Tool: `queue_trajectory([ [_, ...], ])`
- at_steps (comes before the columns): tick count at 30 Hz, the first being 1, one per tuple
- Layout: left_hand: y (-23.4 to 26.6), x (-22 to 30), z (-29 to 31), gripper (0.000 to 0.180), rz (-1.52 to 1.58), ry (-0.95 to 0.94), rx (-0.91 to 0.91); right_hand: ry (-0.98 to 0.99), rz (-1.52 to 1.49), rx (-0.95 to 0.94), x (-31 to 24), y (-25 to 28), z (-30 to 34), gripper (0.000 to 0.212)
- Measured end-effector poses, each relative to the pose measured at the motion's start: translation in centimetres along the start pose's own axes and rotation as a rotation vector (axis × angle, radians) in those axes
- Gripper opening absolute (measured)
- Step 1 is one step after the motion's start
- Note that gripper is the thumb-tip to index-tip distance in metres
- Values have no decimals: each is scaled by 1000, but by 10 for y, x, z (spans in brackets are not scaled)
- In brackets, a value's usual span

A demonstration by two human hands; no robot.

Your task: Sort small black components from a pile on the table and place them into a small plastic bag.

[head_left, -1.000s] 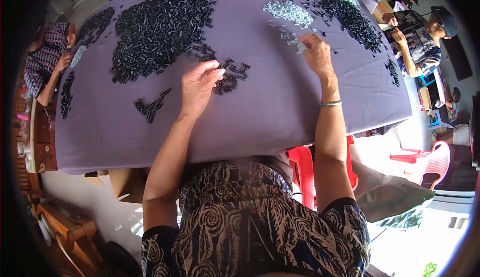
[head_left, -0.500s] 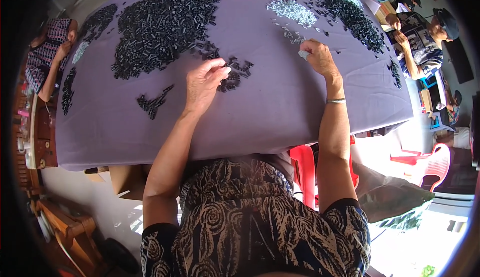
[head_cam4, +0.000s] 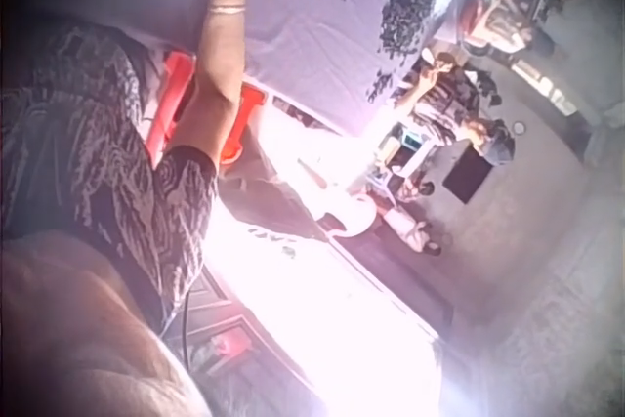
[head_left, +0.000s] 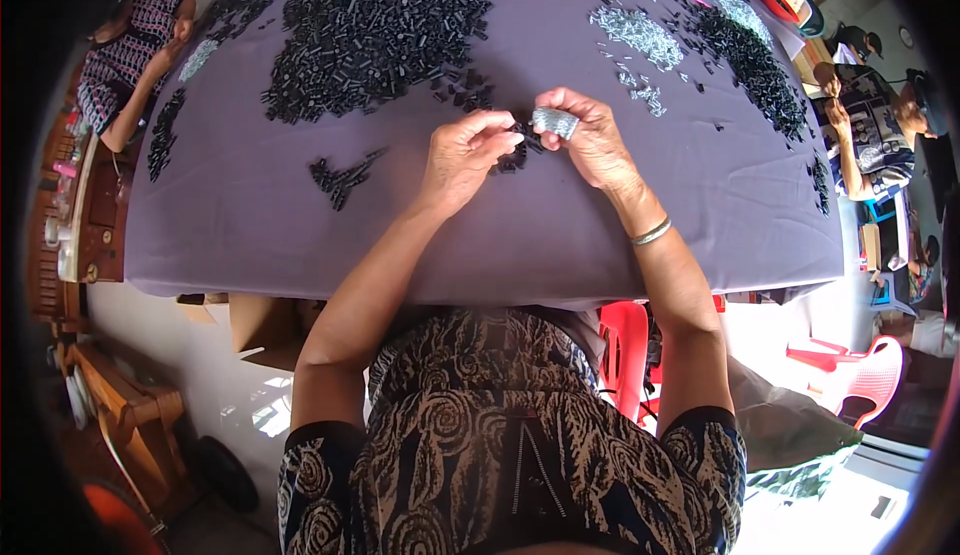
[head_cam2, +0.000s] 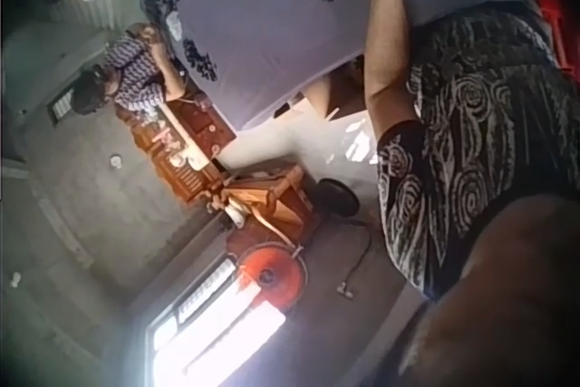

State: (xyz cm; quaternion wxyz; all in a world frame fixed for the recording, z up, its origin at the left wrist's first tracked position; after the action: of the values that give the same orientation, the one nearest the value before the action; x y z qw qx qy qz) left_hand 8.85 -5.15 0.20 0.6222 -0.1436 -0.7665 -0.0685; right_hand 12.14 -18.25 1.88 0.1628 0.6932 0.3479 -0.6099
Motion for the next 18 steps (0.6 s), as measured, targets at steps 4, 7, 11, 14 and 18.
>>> queue_trajectory([
  [4, -2, 3, 0, 20, -8, -20, -17, -7, -118, -20, 4, -7, 2, 15],
  [7, -5, 1, 0, 19, -9, 2, -17, 4, -81, -37, 5, -9, 0, 17],
  [11, -3, 0, 1, 18, -33, 21, -2, 13, -73, -44, 6, -9, 0, 18],
  [14, -5, 2, 2, 16, -35, -10, -21, 10, -29, -70, 6, -13, 1, 18],
  [18, -7, 5, -1, 15, -11, -32, -15, -59, -95, -44, 10, -13, 0, 17],
])
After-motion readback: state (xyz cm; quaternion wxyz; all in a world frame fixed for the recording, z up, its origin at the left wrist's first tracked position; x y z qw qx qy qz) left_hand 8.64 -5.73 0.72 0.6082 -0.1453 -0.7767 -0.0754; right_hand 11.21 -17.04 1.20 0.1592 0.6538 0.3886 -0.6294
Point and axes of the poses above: each hand's wrist, its own z-axis away from the middle knuckle, its own y-axis out of the back of the hand, x = y × z, the point moved 10 cm from there along -z, towards the middle knuckle, and after that the axes turned 14 degrees about -x, right-handed, at the moved point
